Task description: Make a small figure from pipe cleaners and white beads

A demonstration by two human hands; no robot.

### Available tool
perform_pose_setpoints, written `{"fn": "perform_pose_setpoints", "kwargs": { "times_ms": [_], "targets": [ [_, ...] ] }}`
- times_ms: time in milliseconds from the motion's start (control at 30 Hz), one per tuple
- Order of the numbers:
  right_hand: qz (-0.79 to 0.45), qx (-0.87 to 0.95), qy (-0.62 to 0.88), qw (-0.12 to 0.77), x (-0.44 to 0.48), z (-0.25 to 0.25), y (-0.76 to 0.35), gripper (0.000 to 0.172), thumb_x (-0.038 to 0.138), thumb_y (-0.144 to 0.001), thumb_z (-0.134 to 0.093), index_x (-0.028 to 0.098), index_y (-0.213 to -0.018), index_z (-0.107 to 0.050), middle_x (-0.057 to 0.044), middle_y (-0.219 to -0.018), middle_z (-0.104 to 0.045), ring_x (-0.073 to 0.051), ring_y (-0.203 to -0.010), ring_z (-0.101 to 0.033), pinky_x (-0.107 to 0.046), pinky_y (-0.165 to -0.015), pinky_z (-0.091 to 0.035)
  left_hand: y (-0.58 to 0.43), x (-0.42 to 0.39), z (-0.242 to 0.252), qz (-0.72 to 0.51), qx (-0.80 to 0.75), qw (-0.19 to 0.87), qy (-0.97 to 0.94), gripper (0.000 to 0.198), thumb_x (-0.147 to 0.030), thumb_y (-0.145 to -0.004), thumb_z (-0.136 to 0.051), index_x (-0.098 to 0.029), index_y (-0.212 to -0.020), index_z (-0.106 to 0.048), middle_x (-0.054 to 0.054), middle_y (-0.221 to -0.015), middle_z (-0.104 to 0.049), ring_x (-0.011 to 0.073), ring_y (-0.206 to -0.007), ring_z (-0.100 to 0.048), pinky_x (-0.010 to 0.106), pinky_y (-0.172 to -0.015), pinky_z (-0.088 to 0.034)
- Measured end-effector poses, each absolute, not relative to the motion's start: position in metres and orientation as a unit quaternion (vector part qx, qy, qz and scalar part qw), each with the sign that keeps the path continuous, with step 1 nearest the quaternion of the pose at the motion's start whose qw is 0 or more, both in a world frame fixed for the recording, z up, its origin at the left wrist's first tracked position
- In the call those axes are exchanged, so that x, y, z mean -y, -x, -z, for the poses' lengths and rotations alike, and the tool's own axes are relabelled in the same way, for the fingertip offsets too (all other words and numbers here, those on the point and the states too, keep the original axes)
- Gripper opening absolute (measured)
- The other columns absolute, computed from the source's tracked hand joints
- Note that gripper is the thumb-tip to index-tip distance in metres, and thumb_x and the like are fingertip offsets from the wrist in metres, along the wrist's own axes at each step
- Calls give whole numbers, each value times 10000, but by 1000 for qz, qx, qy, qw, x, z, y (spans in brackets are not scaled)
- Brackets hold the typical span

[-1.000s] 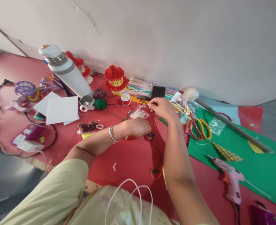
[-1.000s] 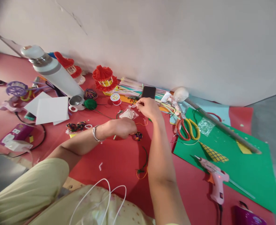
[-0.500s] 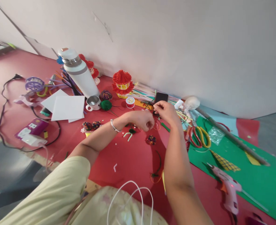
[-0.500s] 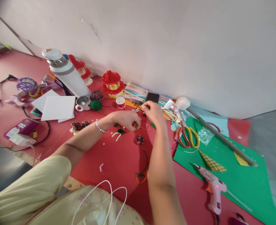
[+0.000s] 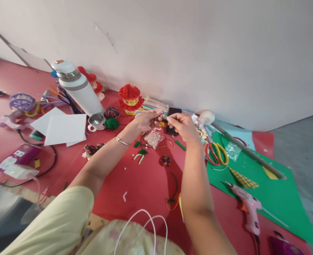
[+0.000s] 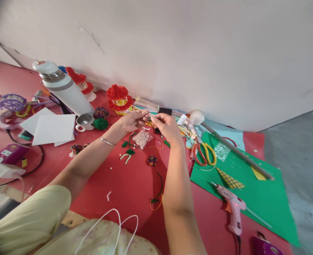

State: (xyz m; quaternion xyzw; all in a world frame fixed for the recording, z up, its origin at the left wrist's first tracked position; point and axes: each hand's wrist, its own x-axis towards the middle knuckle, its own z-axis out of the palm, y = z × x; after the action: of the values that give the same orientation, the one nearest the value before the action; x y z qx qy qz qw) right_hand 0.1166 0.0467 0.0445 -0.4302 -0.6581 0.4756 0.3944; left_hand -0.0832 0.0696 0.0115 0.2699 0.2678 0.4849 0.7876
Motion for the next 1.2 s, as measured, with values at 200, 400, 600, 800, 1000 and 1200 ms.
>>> {"fn": "perform_pose_setpoints", "kwargs": {
  "times_ms": [200,400,600,800,1000,1200],
  "targets": [
    [-468,663,437,388,-47,-43,-116,261,441,-882,-706,184,-857,-747,-14,-703,-656,-114,-597,-511,-255,-507,-323,84,-70,-7,-468,-270,790,-290,66,-101,-881,-754,-96,-831,-711,33,-729,-687,71,-587,-636,131,-467,-438],
    [-460,657,460,381,-47,-44,-119,245,428,-859,-707,187,-846,-754,-18,-682,-658,-127,-597,-526,-255,-489,-299,89,-71,-5,-470,-263,775,-330,100,-52,-810,-797,-100,-889,-756,43,-750,-721,93,-636,-675,149,-513,-486],
    [-466,659,458,373,-45,-47,-119,255,437,-862,-706,186,-838,-747,-9,-664,-647,-108,-546,-469,-258,-483,-281,87,-69,-8,-483,-284,765,-319,121,-41,-778,-821,-92,-873,-765,40,-731,-717,87,-611,-661,156,-495,-459],
    [-468,664,455,366,-45,-46,-117,253,431,-857,-707,183,-826,-739,-1,-649,-628,-104,-543,-451,-261,-494,-281,88,-71,-5,-475,-286,763,-333,167,-71,-760,-856,-103,-900,-772,27,-697,-702,91,-613,-661,159,-511,-468],
    [-469,661,462,361,-46,-45,-117,262,438,-846,-703,179,-827,-739,-6,-653,-639,-114,-563,-481,-260,-505,-293,88,-71,-5,-474,-290,755,-348,181,-83,-741,-877,-94,-882,-764,29,-694,-701,92,-609,-656,163,-508,-466],
    [-481,662,456,350,-45,-46,-117,243,423,-832,-714,184,-805,-740,-11,-662,-644,-117,-575,-504,-259,-514,-313,88,-71,-6,-468,-302,750,-357,186,-96,-738,-884,-90,-882,-767,41,-703,-714,96,-608,-663,163,-501,-458]
  ]
}}
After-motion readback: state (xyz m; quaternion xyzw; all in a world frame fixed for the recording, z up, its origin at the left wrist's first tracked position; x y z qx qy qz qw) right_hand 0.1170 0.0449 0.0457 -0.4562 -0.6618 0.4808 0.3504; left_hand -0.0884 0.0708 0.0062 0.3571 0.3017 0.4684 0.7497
